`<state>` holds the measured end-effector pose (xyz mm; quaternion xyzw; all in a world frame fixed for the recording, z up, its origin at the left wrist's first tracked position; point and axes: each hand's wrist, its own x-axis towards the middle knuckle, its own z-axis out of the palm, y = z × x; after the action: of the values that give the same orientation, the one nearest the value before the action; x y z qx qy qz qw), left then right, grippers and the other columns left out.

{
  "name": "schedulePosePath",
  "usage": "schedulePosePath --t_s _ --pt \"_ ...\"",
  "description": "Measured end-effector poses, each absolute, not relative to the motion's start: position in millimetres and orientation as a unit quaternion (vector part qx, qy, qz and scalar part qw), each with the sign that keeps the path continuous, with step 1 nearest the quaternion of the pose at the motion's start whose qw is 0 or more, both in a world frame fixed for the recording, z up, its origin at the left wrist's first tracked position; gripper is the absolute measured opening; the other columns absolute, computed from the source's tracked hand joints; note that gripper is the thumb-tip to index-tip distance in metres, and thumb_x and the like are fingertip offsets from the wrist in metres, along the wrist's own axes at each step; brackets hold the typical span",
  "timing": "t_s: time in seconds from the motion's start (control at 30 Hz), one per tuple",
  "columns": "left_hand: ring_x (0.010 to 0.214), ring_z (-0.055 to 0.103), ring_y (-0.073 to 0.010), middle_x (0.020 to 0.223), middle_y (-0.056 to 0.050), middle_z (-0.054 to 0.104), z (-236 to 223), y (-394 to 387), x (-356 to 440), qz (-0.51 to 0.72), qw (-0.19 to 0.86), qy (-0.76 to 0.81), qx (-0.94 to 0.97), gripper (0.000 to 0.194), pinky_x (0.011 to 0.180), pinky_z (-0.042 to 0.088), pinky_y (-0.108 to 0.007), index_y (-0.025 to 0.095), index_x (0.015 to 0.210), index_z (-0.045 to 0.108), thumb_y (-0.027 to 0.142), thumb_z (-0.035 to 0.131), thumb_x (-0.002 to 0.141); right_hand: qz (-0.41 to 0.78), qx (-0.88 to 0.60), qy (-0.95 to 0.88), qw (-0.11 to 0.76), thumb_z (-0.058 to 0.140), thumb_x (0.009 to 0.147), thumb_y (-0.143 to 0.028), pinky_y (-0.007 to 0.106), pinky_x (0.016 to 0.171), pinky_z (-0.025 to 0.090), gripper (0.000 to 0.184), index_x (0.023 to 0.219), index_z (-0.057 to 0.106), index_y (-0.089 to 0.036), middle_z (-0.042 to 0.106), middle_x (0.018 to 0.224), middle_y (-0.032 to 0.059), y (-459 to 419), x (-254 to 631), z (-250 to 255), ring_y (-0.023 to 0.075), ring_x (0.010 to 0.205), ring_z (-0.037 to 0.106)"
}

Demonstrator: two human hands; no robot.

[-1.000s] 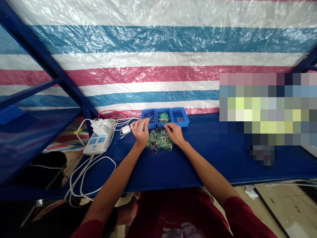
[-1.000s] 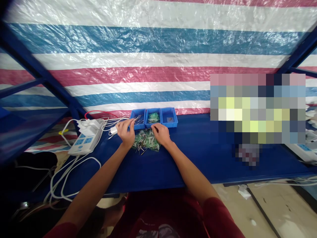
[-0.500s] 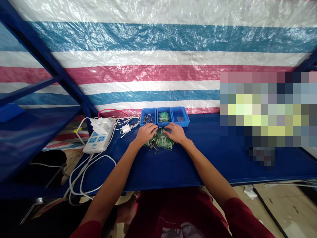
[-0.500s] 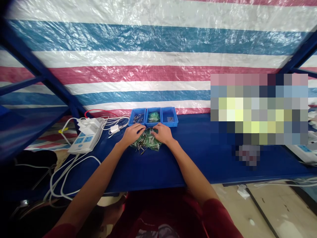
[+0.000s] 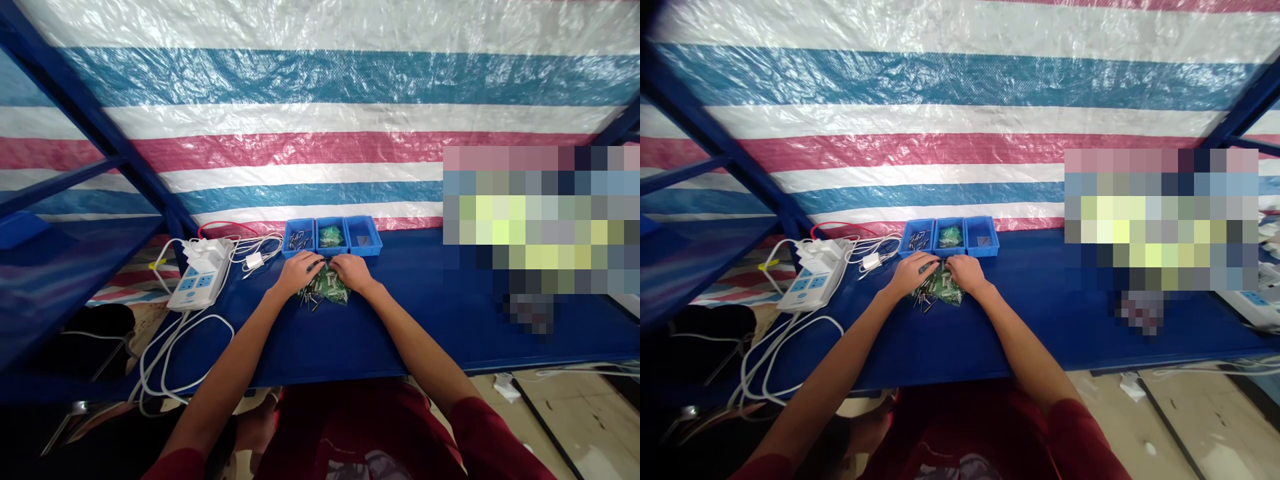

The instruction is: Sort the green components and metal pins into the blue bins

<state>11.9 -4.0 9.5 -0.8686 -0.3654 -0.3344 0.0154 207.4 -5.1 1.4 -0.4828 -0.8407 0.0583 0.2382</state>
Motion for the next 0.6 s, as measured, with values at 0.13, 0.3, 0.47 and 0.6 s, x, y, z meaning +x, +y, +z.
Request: schedulePosePath --t_s 0.13,0.3,0.47,0.6 --pt "0.091 0.066 -0.0226 0.097 -0.009 0.072 9.6 -3.9 13.6 -0.361 -0.014 -0.349 -0.865 0.030 0.087 0.051 -0.037 0.018 0.101 0.070 0.042 0.058 0.089 0.048 -0.491 -0.817 0.300 0.048 0.094 -0.021 0.026 0.067 0.042 0.020 0.088 0.067 -0.019 0.070 0.087 0.0083 -5.2 208.7 1.2 0.0197 0.081 0.063" --pt "0.086 0.067 -0.0208 0.091 -0.009 0.073 6.1 -3.7 16.7 -0.393 -0.049 -0.349 -0.850 0.029 0.081 0.053 -0.035 0.017 0.097 0.070 0.042 0.055 0.091 0.082 -0.435 -0.793 0.419 0.041 0.098 -0.029 0.027 0.075 0.045 0.029 0.089 0.066 -0.019 0.069 0.089 0.0079 -9.7 208.3 4.9 0.0186 0.083 0.062" --pt "0.075 0.068 -0.0179 0.083 -0.006 0.073 10.5 -8.4 20.4 -0.465 -0.089 -0.396 -0.786 0.029 0.074 0.053 -0.030 0.017 0.086 0.070 0.040 0.054 0.091 0.164 -0.431 -0.754 0.469 0.051 0.091 -0.046 0.027 0.066 0.045 0.033 0.103 0.065 -0.019 0.068 0.088 0.0064 -12.4 205.8 8.6 0.0154 0.064 0.056" --pt "0.074 0.067 -0.0173 0.086 -0.005 0.073 14.6 -11.4 23.4 -0.497 -0.158 -0.420 -0.743 0.026 0.073 0.054 -0.029 0.018 0.088 0.069 0.041 0.057 0.089 0.235 -0.432 -0.735 0.467 0.051 0.089 -0.050 0.026 0.059 0.042 0.036 0.080 0.064 -0.018 0.061 0.065 0.0016 -13.6 204.2 12.2 0.0142 0.057 0.052"
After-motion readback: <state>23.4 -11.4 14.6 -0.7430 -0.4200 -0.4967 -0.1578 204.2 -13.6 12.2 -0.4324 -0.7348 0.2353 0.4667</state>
